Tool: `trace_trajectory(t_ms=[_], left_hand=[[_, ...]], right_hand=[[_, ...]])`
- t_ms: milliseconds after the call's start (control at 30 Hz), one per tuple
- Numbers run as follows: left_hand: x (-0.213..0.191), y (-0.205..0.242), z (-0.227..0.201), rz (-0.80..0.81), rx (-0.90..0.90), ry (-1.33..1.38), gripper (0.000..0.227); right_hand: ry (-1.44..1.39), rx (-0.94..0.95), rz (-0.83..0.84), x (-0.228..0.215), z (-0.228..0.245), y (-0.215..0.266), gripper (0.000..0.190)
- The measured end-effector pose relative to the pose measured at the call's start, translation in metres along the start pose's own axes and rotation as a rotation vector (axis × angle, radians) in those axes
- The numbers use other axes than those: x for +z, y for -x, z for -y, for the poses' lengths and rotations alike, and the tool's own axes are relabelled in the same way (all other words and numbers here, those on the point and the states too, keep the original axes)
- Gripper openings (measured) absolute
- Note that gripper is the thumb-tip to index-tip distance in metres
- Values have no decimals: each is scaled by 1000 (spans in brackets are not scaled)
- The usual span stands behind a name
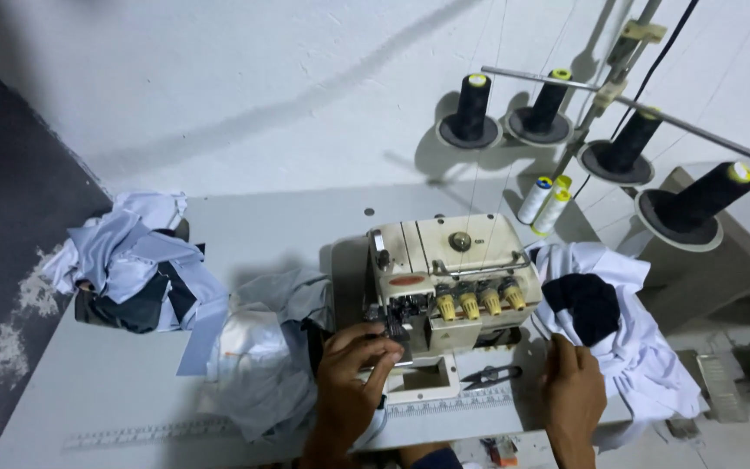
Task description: Adjusting and threading an industrial overlock sewing machine.
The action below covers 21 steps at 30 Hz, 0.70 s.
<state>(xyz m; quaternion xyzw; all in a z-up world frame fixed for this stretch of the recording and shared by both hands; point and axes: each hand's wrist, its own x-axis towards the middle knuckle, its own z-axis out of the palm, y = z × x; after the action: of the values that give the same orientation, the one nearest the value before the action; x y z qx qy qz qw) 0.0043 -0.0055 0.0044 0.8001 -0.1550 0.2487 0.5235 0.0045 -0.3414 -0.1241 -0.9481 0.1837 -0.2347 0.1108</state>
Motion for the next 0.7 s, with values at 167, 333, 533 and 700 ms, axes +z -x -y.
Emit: trace_trajectory(t_ms=[167, 333, 533, 700], left_hand=[[4, 3, -5, -22, 70, -56, 7], [20, 17, -18, -103, -244, 16, 9], [32, 23, -27, -148, -518, 143, 21], [42, 18, -34, -255, -844, 594, 31]], right_hand=[[-478, 49, -78, -45, 34, 29, 25], [-847, 183, 232, -63, 101, 61, 35], [-1060, 170, 307, -75, 144, 60, 29], [-1116, 126, 318, -75, 156, 63, 27]])
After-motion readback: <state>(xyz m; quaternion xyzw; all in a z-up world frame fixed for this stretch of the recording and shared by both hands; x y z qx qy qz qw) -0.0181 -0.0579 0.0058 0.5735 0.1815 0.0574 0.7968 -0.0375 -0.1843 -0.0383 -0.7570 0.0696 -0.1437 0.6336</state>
